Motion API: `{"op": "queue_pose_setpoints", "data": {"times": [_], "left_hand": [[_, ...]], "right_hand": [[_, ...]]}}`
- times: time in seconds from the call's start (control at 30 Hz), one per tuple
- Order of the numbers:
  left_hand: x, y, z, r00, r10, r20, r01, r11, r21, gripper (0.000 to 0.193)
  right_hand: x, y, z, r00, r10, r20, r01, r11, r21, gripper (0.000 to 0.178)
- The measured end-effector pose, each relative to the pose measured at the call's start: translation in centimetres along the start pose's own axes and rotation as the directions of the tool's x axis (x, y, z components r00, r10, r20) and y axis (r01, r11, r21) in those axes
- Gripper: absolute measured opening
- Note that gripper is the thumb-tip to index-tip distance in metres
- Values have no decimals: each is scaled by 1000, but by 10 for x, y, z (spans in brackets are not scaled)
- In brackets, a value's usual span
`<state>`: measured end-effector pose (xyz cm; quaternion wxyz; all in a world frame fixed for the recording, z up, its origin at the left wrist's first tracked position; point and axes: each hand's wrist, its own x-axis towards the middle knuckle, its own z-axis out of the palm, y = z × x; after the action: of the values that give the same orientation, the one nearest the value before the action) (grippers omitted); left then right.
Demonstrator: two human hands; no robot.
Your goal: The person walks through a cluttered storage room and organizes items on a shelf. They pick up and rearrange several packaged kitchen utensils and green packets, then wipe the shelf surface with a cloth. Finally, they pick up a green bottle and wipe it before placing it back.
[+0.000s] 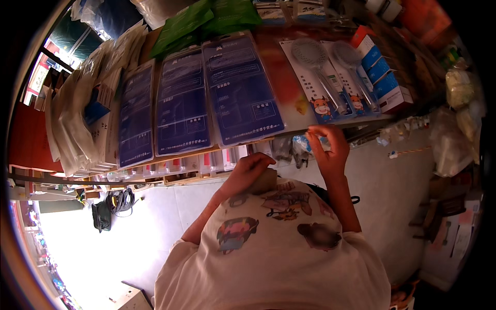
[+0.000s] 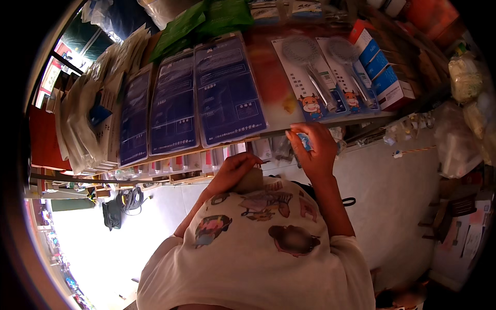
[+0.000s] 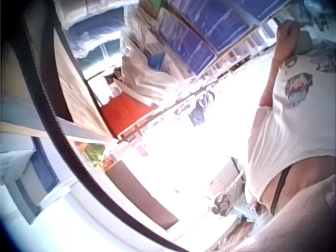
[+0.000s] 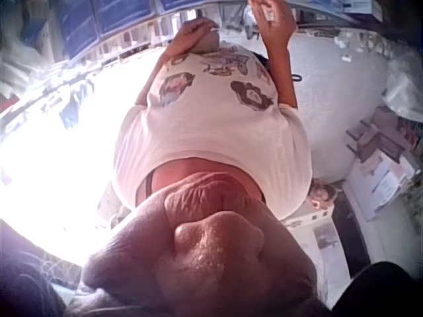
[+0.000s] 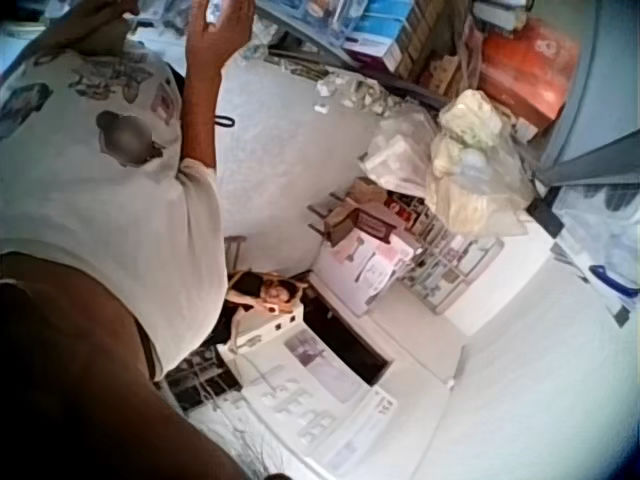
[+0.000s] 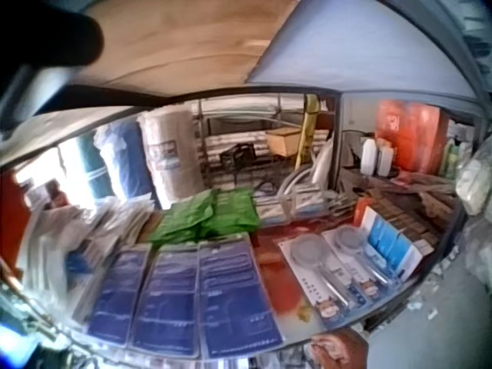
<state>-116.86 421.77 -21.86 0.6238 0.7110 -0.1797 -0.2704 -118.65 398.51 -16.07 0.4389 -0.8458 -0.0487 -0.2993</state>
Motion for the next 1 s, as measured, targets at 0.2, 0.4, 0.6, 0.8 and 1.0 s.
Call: {"op": "queue_pose_setpoints", "data": {"times": [0.2,0.4,0.6,0.8,1.0], "left_hand": [[-7,-4,-10,999,-49,-20,45,988,-148,21],[-15,6,-25,995,-93,-37,91,994,-60,21],[-20,-1,-35,998,-59,-17,59,998,-23,23],[-19,1,-44,999,-49,14,49,999,10,23],[-19,-2,-51,999,-33,39,32,999,9,24]], "right_hand": [[35,-49,37,851,-326,412,418,895,-156,62],[30,-40,62,904,-152,400,263,935,-238,53],[11,-33,61,976,-98,194,113,991,-69,41],[-19,-18,63,952,301,51,-281,799,532,27],[-15,-41,58,811,568,139,-370,313,875,29]]}}
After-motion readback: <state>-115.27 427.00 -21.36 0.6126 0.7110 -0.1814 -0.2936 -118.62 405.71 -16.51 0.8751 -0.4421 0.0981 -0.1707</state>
